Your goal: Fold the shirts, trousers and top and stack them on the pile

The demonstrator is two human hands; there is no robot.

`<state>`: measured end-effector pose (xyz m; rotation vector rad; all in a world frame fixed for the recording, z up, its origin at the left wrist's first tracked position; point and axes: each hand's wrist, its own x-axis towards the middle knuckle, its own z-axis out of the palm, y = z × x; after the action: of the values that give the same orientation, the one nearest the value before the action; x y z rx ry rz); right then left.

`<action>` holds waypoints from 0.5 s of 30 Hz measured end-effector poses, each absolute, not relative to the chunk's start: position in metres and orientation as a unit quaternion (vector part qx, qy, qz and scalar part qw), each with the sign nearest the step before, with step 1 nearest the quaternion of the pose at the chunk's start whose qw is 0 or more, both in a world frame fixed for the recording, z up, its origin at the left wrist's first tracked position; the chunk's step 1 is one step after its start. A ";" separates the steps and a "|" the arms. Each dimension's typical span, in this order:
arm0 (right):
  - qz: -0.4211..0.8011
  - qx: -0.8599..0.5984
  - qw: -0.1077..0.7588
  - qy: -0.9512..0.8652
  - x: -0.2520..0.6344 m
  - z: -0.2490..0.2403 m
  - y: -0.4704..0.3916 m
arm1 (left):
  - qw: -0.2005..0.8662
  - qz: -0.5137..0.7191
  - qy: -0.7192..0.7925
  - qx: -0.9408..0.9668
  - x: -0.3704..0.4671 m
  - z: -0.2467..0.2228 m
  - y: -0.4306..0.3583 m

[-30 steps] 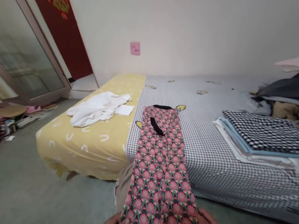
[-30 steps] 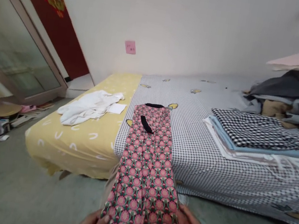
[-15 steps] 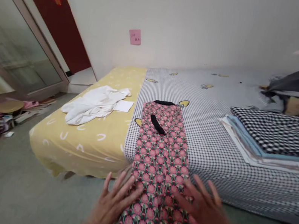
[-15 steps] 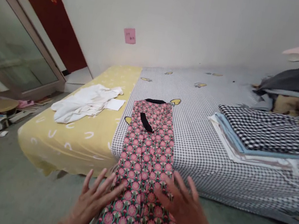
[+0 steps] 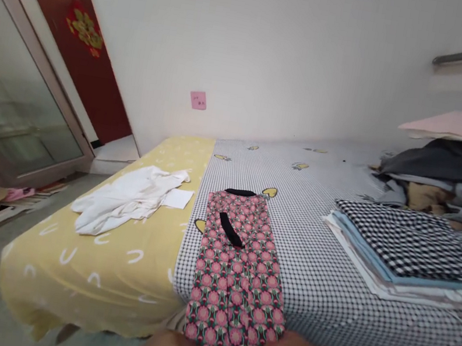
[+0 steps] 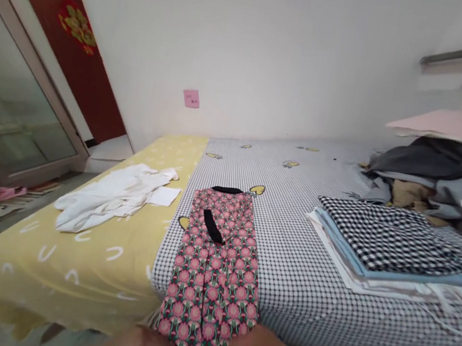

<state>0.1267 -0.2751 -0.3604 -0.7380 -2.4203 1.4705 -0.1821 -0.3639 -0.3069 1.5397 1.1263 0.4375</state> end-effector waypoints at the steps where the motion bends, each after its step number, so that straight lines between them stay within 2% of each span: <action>1: 0.550 -0.271 0.086 -0.785 0.125 -0.354 -0.265 | 0.581 0.198 0.494 0.616 -0.183 -0.306 -0.356; 3: 0.649 -0.304 0.075 -0.694 0.120 -0.342 -0.244 | 0.617 0.236 0.528 0.534 -0.187 -0.307 -0.336; 7: 0.769 -0.358 0.229 -0.477 0.108 -0.335 -0.213 | 0.642 0.398 0.563 0.335 -0.194 -0.321 -0.289; 10: 0.817 -0.317 0.281 -0.392 0.108 -0.344 -0.205 | 0.646 0.465 0.557 0.239 -0.195 -0.332 -0.270; 15: 0.826 -0.287 0.315 -0.369 0.112 -0.354 -0.206 | 0.650 0.476 0.552 0.216 -0.195 -0.338 -0.269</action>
<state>0.1116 -0.2062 -0.3545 -0.7573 -0.9736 2.1755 -0.1947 -0.2690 -0.3384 0.4897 1.2540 1.0816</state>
